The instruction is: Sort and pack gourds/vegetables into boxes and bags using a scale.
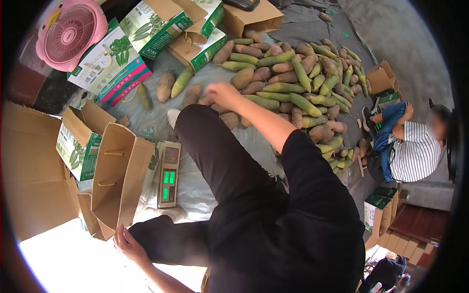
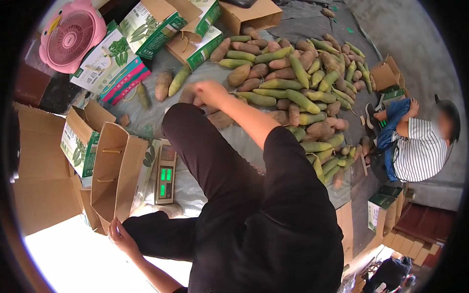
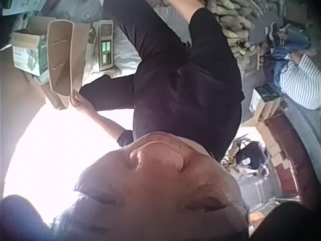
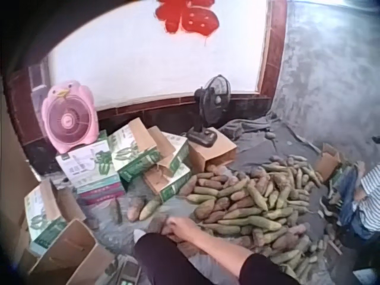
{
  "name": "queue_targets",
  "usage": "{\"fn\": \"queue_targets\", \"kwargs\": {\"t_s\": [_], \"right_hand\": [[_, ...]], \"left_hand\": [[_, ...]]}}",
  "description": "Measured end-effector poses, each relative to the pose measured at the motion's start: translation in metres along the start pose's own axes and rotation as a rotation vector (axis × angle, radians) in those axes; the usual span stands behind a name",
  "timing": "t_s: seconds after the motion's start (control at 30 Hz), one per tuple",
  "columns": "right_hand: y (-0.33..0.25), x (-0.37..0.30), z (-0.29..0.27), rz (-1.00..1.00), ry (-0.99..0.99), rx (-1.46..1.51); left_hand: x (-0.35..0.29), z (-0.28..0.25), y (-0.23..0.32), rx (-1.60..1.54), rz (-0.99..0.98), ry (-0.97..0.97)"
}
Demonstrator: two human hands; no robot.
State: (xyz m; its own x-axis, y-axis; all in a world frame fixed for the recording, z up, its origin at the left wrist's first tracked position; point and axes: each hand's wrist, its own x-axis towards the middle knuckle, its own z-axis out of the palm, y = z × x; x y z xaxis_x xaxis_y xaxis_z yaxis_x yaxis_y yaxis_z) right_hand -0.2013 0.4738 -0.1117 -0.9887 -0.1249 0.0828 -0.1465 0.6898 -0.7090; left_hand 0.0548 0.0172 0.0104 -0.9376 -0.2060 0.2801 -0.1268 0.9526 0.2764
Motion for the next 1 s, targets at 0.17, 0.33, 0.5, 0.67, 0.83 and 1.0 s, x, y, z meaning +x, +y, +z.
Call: {"fn": "queue_targets", "kwargs": {"t_s": [0.17,0.33,0.5,0.67,0.83,1.0], "right_hand": [[0.105,-0.121,0.065,0.272,-0.618,-0.396],[0.18,-0.255,0.131,0.223,-0.962,-0.356],[0.172,-0.286,0.154,0.792,-0.754,0.095],[0.175,-0.277,0.15,0.704,-0.731,-0.049],[0.15,-0.252,0.125,0.499,-0.61,-0.169],[0.145,-0.252,0.123,0.491,-0.562,-0.184]], "left_hand": [[0.004,0.012,-0.004,0.003,-0.01,-0.043],[0.014,0.017,0.004,-0.004,0.012,-0.076],[0.018,0.016,0.003,0.007,0.096,-0.031],[0.024,0.021,0.016,0.03,0.113,-0.069],[0.022,0.023,0.008,0.085,0.078,-0.07],[0.021,0.02,0.01,0.091,0.047,-0.074]]}}
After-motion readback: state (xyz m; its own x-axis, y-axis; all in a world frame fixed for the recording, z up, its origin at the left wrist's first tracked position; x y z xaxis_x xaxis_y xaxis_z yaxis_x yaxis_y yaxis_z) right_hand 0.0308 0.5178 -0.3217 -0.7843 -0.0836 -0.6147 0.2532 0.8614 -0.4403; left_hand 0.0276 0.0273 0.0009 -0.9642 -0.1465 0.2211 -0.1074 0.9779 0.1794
